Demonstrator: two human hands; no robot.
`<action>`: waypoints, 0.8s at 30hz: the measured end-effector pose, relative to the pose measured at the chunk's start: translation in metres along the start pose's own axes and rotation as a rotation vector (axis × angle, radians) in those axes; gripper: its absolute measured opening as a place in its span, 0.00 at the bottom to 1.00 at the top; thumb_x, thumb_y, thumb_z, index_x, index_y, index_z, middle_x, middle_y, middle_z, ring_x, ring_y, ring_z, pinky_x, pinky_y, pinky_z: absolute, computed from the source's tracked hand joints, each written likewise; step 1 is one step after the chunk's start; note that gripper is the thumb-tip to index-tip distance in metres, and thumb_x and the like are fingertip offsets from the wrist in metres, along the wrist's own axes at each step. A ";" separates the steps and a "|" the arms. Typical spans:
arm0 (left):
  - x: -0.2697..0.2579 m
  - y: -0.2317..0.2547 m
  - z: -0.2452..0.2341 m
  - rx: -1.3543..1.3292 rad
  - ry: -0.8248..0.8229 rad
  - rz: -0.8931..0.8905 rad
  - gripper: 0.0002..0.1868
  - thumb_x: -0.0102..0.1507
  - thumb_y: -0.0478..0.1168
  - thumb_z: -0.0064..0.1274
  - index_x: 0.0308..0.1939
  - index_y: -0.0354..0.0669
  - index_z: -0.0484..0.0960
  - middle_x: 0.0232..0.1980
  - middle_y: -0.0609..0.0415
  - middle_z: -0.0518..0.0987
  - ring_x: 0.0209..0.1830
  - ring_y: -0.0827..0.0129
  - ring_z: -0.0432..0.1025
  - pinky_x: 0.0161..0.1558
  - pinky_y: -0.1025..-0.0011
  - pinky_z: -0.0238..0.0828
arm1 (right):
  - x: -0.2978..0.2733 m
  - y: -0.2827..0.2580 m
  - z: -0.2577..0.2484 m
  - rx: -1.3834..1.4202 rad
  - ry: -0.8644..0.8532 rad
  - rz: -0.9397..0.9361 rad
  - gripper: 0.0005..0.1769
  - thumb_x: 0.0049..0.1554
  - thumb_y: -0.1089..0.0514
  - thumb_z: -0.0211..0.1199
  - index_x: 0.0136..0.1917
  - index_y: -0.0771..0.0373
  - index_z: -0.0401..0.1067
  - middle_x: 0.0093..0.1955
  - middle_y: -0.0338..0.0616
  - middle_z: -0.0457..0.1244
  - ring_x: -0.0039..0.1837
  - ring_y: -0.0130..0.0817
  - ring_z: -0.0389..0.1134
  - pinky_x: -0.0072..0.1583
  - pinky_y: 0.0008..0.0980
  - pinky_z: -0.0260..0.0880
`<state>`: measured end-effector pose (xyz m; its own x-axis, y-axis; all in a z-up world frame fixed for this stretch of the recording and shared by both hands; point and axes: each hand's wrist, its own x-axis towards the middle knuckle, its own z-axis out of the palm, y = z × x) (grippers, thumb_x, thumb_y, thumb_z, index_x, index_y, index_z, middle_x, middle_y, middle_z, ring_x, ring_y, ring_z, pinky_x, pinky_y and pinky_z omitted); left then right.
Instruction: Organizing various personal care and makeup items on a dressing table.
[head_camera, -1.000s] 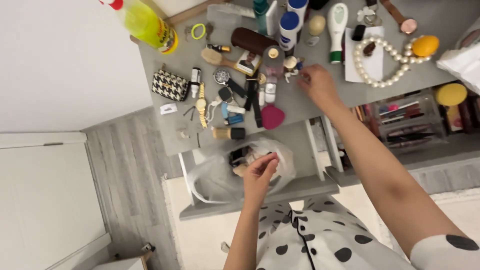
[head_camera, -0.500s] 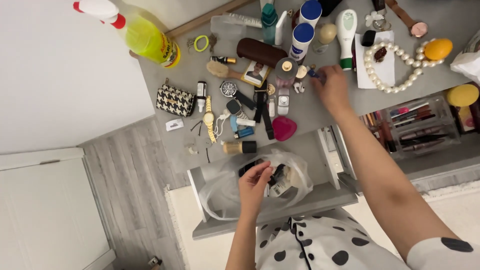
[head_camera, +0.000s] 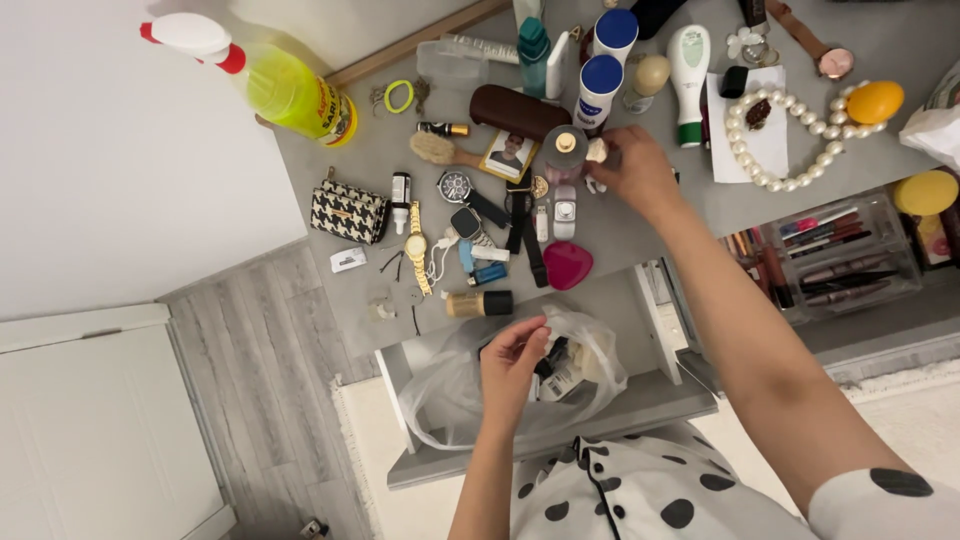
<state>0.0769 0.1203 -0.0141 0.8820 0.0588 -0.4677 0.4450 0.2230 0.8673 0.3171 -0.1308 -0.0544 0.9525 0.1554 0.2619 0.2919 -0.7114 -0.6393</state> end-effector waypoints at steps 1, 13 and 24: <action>0.000 -0.002 0.000 -0.005 -0.004 0.008 0.13 0.66 0.35 0.59 0.54 0.35 0.86 0.44 0.57 0.85 0.39 0.81 0.75 0.42 0.80 0.73 | -0.001 0.001 0.000 0.023 -0.005 0.050 0.22 0.50 0.59 0.77 0.55 0.70 0.76 0.53 0.58 0.66 0.52 0.53 0.69 0.53 0.44 0.71; 0.102 0.072 0.046 0.365 0.110 0.525 0.25 0.60 0.38 0.68 0.60 0.36 0.80 0.53 0.51 0.81 0.48 0.70 0.77 0.51 0.74 0.76 | 0.037 -0.123 -0.100 0.215 -0.081 -0.137 0.26 0.55 0.60 0.71 0.66 0.65 0.73 0.60 0.49 0.66 0.49 0.36 0.69 0.51 0.34 0.72; 0.200 0.103 0.097 0.560 -0.030 0.631 0.38 0.51 0.39 0.71 0.64 0.42 0.74 0.56 0.43 0.82 0.55 0.50 0.78 0.54 0.60 0.76 | 0.072 -0.114 -0.095 -0.239 -0.444 -0.217 0.24 0.54 0.59 0.68 0.64 0.63 0.72 0.55 0.53 0.67 0.54 0.55 0.70 0.52 0.49 0.71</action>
<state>0.3144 0.0605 -0.0016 0.9912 -0.0170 0.1312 -0.1285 -0.3592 0.9244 0.3442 -0.1034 0.1064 0.8329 0.5533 0.0061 0.5069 -0.7586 -0.4093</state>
